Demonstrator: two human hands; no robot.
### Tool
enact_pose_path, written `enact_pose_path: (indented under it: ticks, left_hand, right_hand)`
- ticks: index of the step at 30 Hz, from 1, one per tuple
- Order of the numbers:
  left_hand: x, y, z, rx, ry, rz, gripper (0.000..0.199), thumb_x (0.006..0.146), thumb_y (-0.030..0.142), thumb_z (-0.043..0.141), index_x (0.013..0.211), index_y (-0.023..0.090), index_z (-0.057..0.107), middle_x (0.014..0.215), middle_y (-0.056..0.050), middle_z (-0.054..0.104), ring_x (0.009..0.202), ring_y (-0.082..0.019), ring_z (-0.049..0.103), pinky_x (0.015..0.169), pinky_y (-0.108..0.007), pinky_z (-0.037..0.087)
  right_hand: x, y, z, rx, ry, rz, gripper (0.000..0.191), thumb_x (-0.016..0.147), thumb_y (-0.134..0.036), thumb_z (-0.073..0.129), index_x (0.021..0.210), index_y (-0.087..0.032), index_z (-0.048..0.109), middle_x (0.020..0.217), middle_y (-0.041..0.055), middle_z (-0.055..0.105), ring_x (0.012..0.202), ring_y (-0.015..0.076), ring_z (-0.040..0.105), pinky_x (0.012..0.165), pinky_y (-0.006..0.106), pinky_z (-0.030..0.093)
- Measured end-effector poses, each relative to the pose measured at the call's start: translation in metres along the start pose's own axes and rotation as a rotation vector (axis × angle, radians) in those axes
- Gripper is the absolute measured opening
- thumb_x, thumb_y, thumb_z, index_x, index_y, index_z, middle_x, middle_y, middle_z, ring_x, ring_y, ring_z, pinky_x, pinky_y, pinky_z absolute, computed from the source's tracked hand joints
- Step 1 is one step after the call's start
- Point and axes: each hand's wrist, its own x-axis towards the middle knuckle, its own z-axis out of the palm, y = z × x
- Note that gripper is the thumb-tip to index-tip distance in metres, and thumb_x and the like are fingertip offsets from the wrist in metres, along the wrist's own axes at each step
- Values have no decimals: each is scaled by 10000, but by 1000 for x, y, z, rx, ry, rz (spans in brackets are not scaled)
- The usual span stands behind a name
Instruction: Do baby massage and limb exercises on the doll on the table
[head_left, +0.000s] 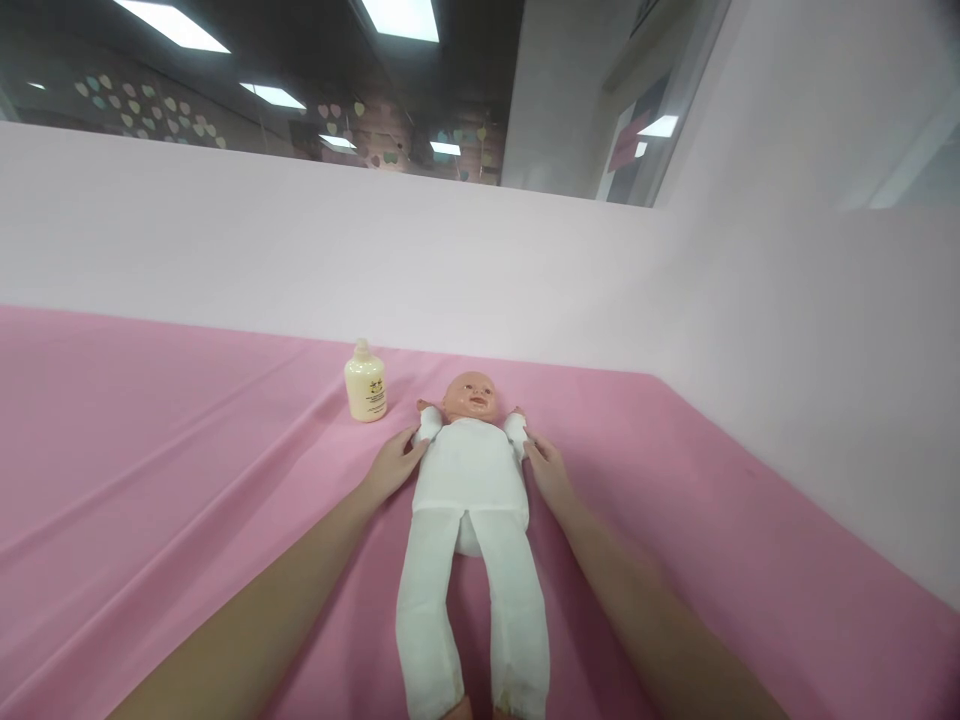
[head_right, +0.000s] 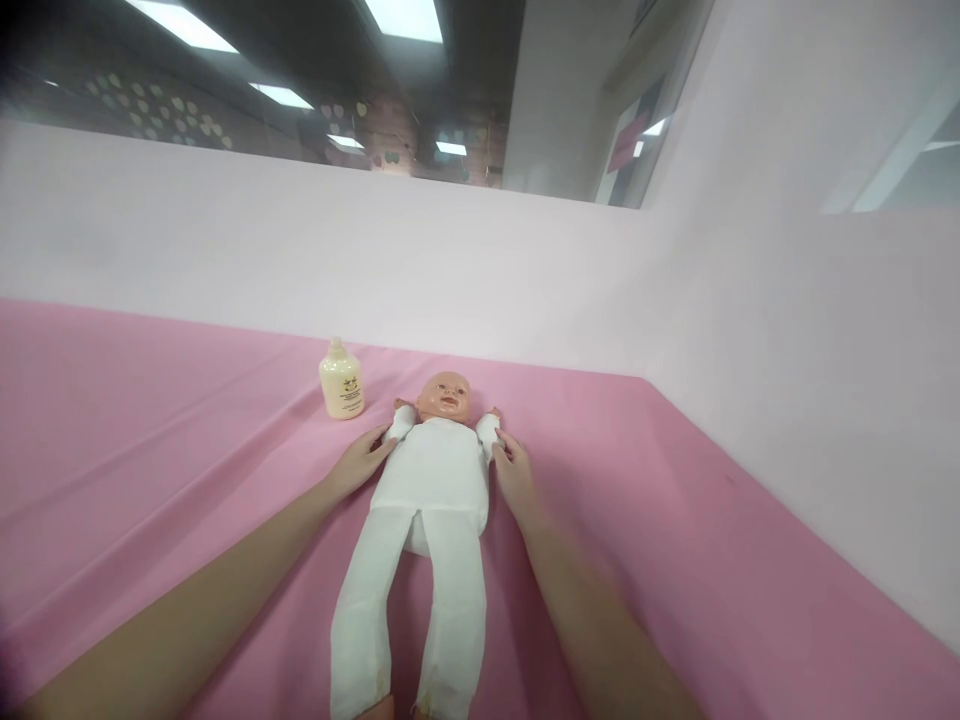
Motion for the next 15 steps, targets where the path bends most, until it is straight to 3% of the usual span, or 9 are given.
enact_pose_path:
  ticks: [10, 15]
  left_hand:
    - [1, -8, 0, -44, -21, -38, 598, 815, 479, 651, 1354, 253, 523, 1288, -65, 633, 1110, -280, 610, 965, -404, 454]
    - [3, -13, 1, -192, 36, -21, 812, 785, 370, 707, 1490, 263, 319, 1288, -91, 634, 1156, -255, 599, 1041, -429, 414]
  right_hand:
    - [3, 10, 0, 186, 2, 23, 414, 735, -356, 676, 1132, -241, 685, 1252, 46, 665, 1165, 242, 601, 1050, 401, 433]
    - [7, 18, 0, 347, 17, 37, 390, 654, -326, 756, 1028, -227, 707, 1116, 48, 715, 1056, 237, 639, 967, 392, 478]
